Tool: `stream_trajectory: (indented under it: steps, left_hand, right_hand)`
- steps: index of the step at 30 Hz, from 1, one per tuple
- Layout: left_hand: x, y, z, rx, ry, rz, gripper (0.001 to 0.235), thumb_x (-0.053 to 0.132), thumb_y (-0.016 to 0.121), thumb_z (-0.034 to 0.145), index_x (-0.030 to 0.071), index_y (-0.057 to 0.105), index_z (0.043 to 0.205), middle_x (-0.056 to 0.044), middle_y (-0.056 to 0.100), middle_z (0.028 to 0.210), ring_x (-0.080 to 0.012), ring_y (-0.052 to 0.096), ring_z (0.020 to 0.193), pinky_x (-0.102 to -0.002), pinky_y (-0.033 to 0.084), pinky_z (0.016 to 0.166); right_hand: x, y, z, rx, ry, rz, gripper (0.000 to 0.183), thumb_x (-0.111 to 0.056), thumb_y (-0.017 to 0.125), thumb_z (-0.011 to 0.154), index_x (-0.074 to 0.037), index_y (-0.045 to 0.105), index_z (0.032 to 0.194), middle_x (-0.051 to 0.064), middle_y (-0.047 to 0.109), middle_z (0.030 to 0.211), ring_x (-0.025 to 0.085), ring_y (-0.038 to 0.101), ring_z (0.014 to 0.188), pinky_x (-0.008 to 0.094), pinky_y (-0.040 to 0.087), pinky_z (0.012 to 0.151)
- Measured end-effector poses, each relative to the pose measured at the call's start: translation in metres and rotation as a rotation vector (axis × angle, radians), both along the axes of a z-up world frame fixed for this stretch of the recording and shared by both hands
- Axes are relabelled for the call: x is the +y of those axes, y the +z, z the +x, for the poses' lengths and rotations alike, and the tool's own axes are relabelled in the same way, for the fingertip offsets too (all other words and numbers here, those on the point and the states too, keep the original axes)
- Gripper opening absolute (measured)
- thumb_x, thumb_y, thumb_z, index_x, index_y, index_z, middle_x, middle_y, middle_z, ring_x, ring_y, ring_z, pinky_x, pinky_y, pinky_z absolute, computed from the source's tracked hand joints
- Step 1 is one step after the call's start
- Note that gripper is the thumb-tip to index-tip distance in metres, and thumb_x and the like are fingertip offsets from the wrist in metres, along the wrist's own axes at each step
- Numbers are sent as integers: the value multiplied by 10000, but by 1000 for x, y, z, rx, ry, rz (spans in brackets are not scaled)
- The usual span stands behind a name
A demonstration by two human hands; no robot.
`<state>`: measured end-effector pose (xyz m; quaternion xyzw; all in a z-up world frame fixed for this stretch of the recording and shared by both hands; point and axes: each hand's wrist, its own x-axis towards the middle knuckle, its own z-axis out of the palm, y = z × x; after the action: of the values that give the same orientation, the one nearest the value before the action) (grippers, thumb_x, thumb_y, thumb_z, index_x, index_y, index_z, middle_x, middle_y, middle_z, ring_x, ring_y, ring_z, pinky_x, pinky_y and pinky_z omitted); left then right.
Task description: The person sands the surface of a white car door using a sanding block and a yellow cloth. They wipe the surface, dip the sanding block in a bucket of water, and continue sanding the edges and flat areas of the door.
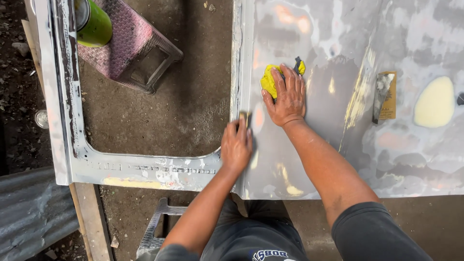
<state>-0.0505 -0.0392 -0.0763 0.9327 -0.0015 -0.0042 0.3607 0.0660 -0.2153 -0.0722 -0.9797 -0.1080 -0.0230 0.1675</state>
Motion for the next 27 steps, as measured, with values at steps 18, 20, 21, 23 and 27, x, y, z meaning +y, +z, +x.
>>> stream_trajectory:
  steps: [18,20,21,23,27]
  left_hand:
    - [-5,5,-7,57,62,-36,473,172,607,983,-30,546,1406,-237,581,1137,-406,619,1032,-490,514,912]
    - [-10,3,29,62,76,-33,452,181,609,987,-10,551,1392,-227,585,1154,-402,618,1053,-487,512,914]
    - [-12,1,47,74,89,-25,430,190,610,990,10,557,1377,-217,589,1171,-399,618,1074,-485,510,917]
    - [-9,3,27,34,91,-18,431,187,613,994,16,555,1385,-218,587,1181,-401,614,1082,-482,511,931]
    - [9,14,-57,51,-1,-44,504,172,614,972,13,529,1443,-225,586,1172,-399,615,1075,-483,511,943]
  right_hand:
    - [0,-4,-4,18,-14,-31,618,-394,625,1035,-192,430,1585,164,370,1609,394,328,1478,568,207,1243]
    - [0,4,-17,32,12,-26,639,-406,621,1024,-190,421,1591,177,359,1609,407,319,1473,567,206,1236]
    - [0,8,-23,52,38,-16,661,-418,617,1012,-188,412,1597,190,348,1609,420,310,1467,567,206,1229]
    - [-4,11,-50,84,65,-20,655,-422,607,1018,-191,409,1598,173,350,1621,411,310,1487,570,205,1242]
    - [-7,6,-92,54,13,25,682,-451,603,1010,-161,383,1586,184,332,1626,428,288,1502,594,187,1245]
